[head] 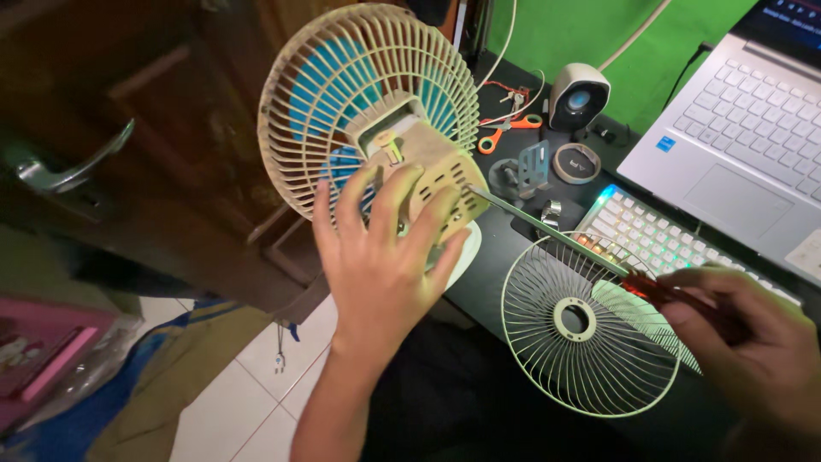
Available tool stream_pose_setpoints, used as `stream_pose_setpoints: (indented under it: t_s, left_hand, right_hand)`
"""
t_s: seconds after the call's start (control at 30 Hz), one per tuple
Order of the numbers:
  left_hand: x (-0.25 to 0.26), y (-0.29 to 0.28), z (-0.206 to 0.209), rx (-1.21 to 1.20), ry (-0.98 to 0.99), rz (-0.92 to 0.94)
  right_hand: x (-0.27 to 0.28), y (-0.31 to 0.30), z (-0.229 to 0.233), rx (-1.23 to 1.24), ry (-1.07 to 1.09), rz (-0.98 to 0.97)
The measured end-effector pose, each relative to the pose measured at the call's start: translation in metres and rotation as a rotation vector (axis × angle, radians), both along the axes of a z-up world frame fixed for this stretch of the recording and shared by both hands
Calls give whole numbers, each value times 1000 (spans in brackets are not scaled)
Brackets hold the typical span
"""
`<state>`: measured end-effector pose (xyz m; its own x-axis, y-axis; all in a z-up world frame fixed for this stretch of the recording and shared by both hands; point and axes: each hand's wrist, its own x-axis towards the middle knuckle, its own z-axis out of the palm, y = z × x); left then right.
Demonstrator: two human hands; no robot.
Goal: The person disassembles a small desk fan using screwdrivers. They remove the front grille, unscrew the rear housing, and separate the fan blades from the motor assembly. The person then wipes the fan blades with a cloth.
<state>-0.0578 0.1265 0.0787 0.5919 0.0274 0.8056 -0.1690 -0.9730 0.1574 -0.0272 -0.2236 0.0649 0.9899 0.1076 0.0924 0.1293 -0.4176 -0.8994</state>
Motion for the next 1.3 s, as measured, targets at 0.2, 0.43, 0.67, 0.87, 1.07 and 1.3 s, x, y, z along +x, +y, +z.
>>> stream_pose_setpoints:
  t_s: [0.2, 0.43, 0.67, 0.87, 1.07, 1.3]
  left_hand:
    - [-7, -15, 24, 7, 92, 27]
    - [-11, -19, 44, -63, 191, -48]
    - [-11, -15, 34, -36, 172, -95]
    - [1, -8, 19, -63, 76, -151]
    - [8, -4, 11, -55, 53, -160]
    - [15, -2, 12, -91, 44, -184]
  right_hand:
    - [13, 2, 3, -40, 58, 68]
    - [17, 3, 10, 64, 24, 232]
    - [16, 9, 15, -95, -165, 297]
    - [15, 15, 19, -124, -241, 326]
    - [7, 18, 23, -45, 36, 73]
    - [10, 19, 26, -57, -73, 60]
